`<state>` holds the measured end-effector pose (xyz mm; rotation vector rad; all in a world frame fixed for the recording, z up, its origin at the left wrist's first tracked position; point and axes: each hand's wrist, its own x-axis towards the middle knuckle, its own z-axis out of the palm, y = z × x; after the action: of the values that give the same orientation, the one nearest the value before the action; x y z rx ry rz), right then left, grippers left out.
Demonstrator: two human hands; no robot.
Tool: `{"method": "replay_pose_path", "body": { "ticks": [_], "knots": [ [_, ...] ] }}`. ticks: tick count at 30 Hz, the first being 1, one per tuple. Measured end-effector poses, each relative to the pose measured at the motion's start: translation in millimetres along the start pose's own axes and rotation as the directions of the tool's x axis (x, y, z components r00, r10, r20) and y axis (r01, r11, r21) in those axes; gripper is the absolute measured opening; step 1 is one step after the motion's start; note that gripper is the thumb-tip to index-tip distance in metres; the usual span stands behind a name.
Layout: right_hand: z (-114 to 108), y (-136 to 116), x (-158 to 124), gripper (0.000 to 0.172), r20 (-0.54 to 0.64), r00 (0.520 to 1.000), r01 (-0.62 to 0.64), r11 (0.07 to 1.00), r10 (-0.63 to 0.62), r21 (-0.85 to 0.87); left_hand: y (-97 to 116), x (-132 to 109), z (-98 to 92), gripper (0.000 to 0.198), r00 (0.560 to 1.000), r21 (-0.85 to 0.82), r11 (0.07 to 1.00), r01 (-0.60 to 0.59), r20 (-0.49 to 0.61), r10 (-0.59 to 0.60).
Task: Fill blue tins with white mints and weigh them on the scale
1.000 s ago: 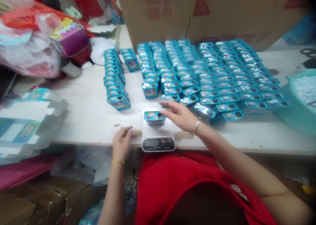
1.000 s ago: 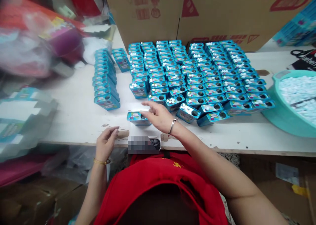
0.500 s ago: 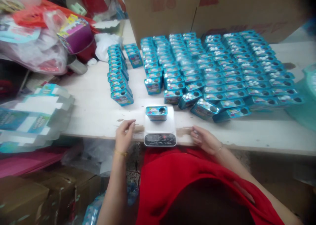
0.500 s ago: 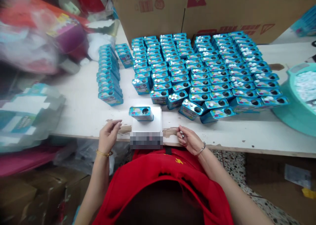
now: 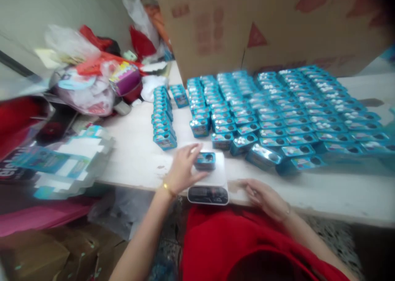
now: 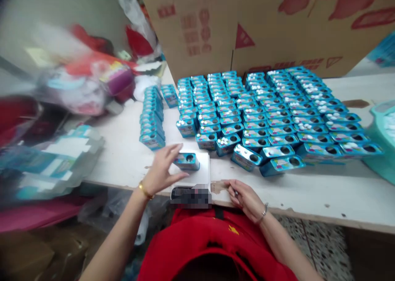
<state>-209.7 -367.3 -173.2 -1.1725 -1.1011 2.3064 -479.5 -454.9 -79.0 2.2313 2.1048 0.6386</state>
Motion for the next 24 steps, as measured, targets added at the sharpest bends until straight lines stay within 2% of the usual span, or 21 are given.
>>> {"method": "replay_pose_path", "body": {
  "ticks": [2,4,6,9,11,15,18,21,23,24],
  "knots": [
    [1.5,0.0,-0.3,0.04,-0.003,1.0,0.005,1.0,-0.005,-0.026,2.4,11.6,-0.4,0.054,0.988,0.074,0.997,-0.017,0.153,0.005],
    [2.1,0.4,0.2,0.041,-0.013,1.0,0.003,0.999,-0.004,-0.033,-2.9,16.0,-6.3,0.035,0.975,0.114,0.994,0.001,0.221,-0.026],
    [2.7,0.4,1.1,0.042,-0.029,1.0,-0.011,0.999,0.01,-0.033,-17.8,12.2,-17.7,0.029,0.982,0.12,0.992,0.048,0.175,-0.069],
    [4.3,-0.9,2.4,0.042,-0.049,0.998,-0.029,0.998,0.026,-0.06,-54.8,-2.7,-36.3,0.032,0.987,0.134,0.981,0.141,0.056,-0.15],
    [5.7,-2.0,3.4,0.041,-0.057,0.998,-0.04,0.995,0.035,-0.09,-82.4,-13.4,-43.0,0.033,0.978,0.177,0.966,0.188,0.059,-0.201],
    [8.0,-2.6,5.4,0.036,-0.076,0.997,-0.042,0.993,0.033,-0.114,-122.3,-28.6,-39.2,0.026,0.957,0.32,0.918,0.234,0.089,-0.275],
    [8.8,-2.2,6.6,0.037,-0.075,0.997,-0.04,0.993,0.032,-0.108,-136.0,-28.5,-34.1,0.034,0.97,0.398,0.888,0.23,-0.024,-0.24],
    [8.9,-0.9,8.7,0.037,-0.086,0.995,-0.058,0.992,0.048,-0.116,-140.6,-3.5,-35.5,0.049,0.973,0.364,0.907,0.211,-0.17,-0.158],
    [8.2,1.1,11.5,0.035,-0.107,0.993,-0.072,0.989,0.059,-0.129,-137.6,29.8,-36.0,0.049,0.977,0.324,0.933,0.156,-0.191,-0.097],
    [7.6,2.3,13.3,0.035,-0.118,0.991,-0.079,0.987,0.063,-0.14,-133.8,49.3,-34.4,0.047,0.985,0.307,0.946,0.107,-0.162,-0.058]
  ]
}}
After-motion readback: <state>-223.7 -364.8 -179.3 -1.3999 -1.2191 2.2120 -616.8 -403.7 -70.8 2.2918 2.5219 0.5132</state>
